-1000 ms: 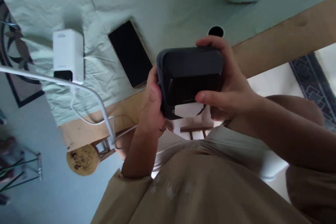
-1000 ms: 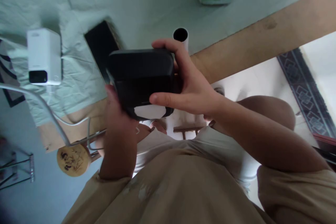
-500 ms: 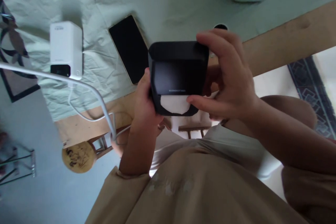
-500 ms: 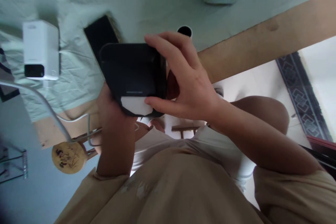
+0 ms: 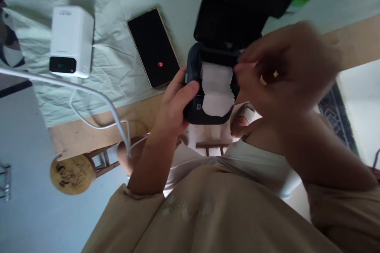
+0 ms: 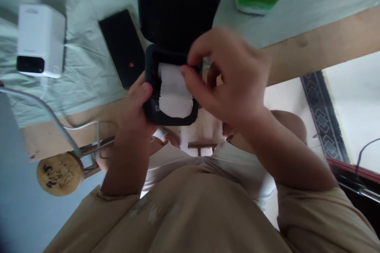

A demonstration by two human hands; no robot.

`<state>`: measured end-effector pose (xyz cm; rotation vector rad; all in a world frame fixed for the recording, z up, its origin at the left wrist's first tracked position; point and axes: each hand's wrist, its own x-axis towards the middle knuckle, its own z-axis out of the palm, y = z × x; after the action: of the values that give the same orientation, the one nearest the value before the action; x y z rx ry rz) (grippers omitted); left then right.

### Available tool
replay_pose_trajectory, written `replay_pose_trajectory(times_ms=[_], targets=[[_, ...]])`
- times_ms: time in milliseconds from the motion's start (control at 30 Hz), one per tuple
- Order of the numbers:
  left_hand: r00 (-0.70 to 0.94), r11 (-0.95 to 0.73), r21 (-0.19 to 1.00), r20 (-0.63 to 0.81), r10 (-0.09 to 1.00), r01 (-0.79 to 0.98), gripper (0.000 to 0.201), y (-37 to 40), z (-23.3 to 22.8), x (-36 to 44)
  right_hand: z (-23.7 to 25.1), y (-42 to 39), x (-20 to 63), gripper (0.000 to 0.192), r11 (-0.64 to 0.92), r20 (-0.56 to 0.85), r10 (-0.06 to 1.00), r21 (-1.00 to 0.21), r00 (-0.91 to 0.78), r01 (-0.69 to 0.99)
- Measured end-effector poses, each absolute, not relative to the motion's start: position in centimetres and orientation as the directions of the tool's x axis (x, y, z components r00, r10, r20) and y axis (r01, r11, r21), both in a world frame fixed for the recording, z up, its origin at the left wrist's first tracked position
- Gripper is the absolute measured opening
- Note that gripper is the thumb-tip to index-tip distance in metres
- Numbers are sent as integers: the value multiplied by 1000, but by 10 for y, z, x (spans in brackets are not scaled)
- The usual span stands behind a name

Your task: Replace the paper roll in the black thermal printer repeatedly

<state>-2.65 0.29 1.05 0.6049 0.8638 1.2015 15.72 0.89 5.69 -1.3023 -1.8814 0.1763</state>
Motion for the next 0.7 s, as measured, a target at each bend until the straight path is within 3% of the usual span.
replay_pose_trajectory(times_ms=[100, 233, 300, 400, 533, 633, 700], targets=[[173, 285, 813, -228, 958, -508, 25, 1, 14, -27, 58, 11, 159, 20, 475, 370, 856, -283, -362, 833], [212, 291, 797, -208, 955, -529, 20, 0, 13, -28, 59, 11, 164, 22, 446, 236, 889, -249, -392, 860], [222, 292, 795, -202, 954, -531, 22, -1, 13, -28, 62, 11, 167, 28, 439, 199, 897, -318, -394, 840], [219, 293, 777, -204, 954, -557, 19, -1, 14, -28, 72, 9, 173, 34, 433, 190, 898, -541, -398, 721], [210, 326, 727, -250, 945, -604, 19, 2, 15, -28, 78, 14, 192, 42, 359, 189, 874, -873, -448, 331], [127, 328, 726, -319, 939, -605, 22, 6, 13, -29, 57, 37, 215, 41, 245, 231, 958, -968, -172, 61], [73, 335, 733, -365, 928, -592, 21, 8, 13, -30, 34, 59, 232, 52, 197, 197, 980, -980, -1, 34]])
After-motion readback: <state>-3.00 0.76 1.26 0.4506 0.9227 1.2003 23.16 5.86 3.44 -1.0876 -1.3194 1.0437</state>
